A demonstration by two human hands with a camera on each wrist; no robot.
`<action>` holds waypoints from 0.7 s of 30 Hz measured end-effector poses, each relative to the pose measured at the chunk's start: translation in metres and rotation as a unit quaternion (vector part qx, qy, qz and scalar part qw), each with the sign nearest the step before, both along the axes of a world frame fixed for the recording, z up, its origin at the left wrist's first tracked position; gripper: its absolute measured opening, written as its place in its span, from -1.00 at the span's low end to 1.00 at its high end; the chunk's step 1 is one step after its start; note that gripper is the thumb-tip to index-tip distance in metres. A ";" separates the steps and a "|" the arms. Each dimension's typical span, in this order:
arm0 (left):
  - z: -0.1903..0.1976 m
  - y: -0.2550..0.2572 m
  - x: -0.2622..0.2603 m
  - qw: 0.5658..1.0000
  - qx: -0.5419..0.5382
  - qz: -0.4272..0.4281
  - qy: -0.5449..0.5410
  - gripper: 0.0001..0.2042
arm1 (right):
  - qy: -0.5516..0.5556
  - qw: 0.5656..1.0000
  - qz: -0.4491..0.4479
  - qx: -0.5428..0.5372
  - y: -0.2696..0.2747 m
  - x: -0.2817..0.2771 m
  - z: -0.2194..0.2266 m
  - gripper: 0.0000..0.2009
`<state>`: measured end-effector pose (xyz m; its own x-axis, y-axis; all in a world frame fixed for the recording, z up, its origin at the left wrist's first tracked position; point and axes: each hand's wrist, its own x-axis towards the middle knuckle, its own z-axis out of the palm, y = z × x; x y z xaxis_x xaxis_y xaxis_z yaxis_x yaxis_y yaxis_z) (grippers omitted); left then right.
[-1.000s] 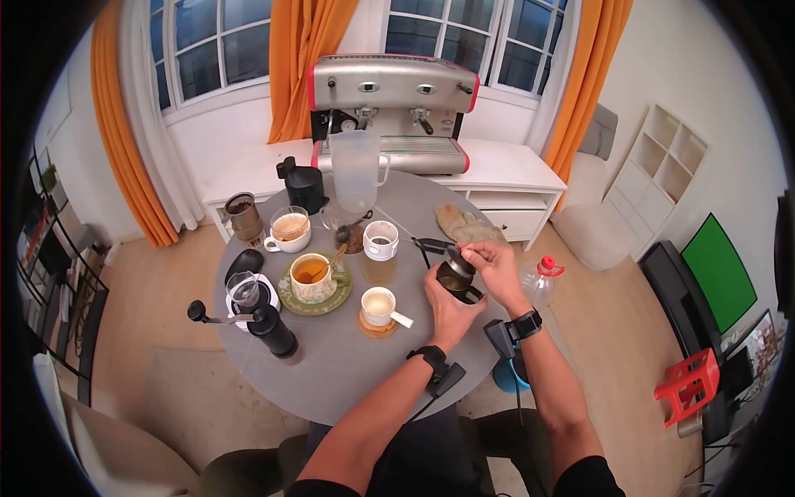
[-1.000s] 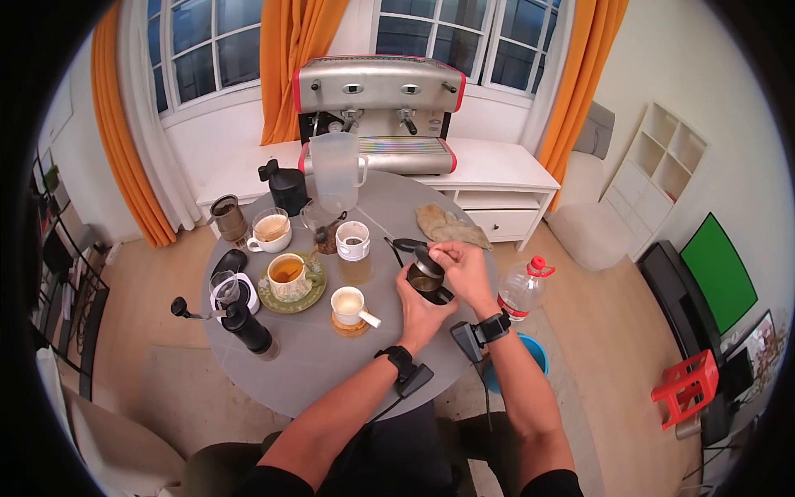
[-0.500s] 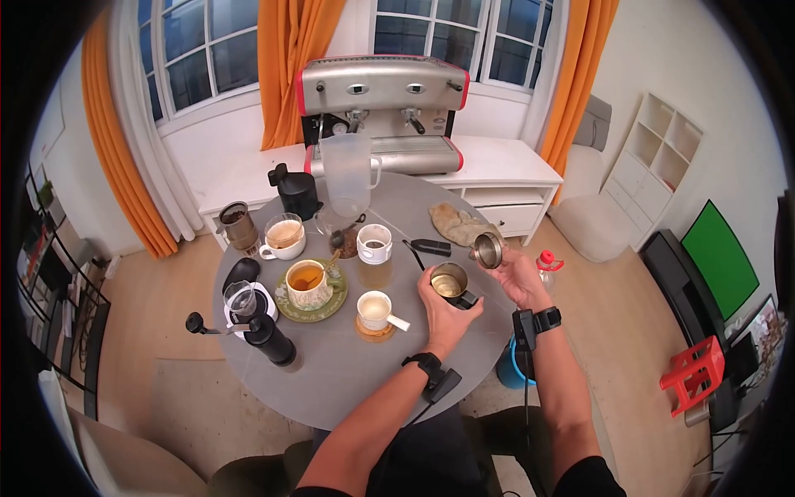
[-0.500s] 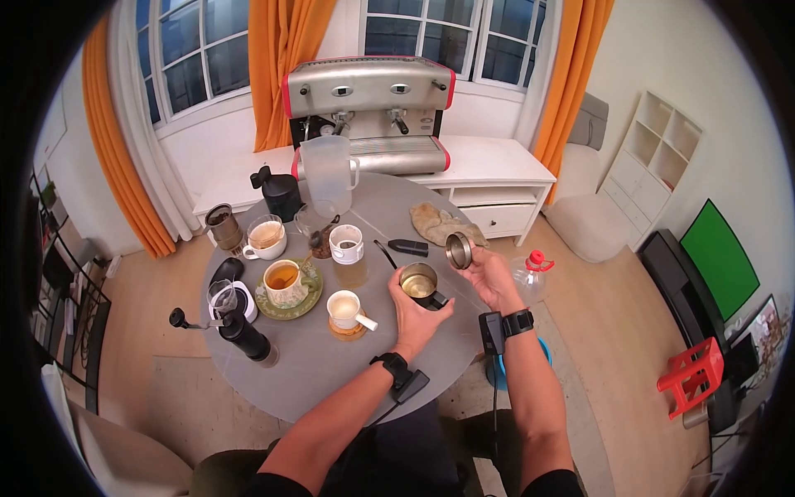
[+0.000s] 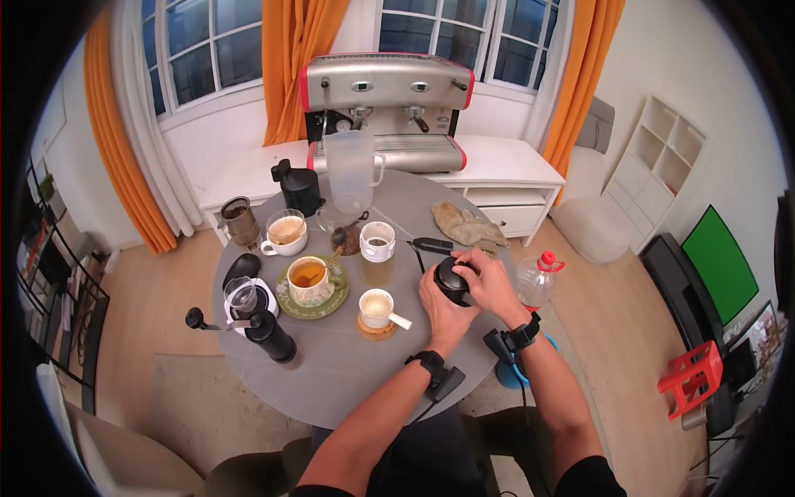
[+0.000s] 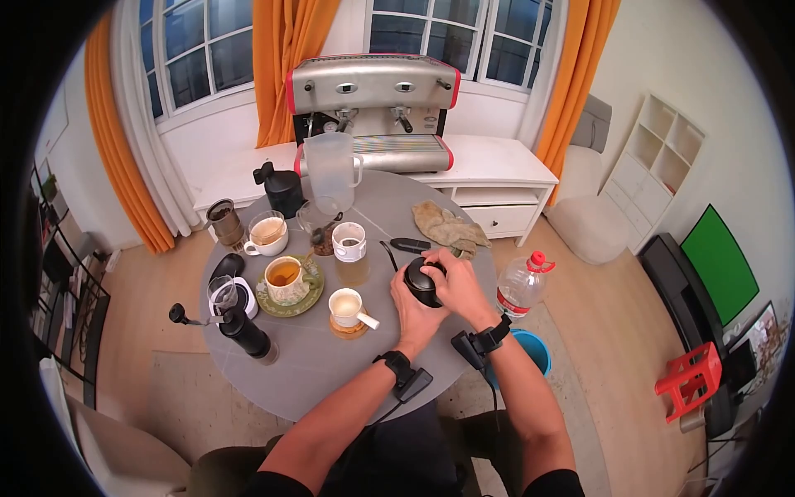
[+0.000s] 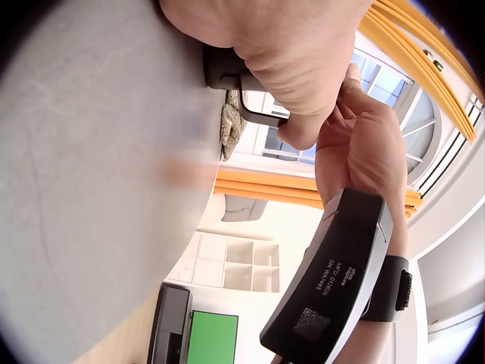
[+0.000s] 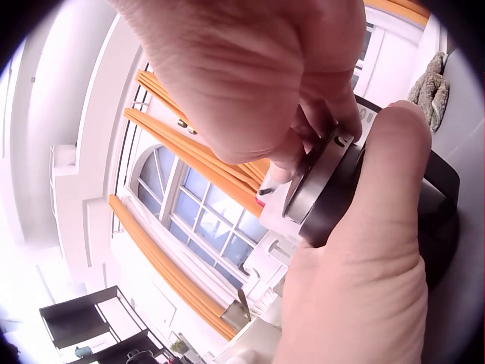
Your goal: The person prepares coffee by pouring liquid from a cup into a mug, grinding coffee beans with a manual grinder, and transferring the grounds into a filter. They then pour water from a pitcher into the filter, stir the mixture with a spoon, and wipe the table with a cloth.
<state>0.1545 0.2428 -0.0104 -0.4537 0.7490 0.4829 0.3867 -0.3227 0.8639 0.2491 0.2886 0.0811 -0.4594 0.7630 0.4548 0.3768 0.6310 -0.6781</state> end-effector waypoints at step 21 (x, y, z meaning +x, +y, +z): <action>-0.009 0.009 0.004 0.999 0.023 0.031 -0.018 0.08 | 0.029 0.999 -0.019 -0.030 -0.003 -0.018 -0.004 -0.88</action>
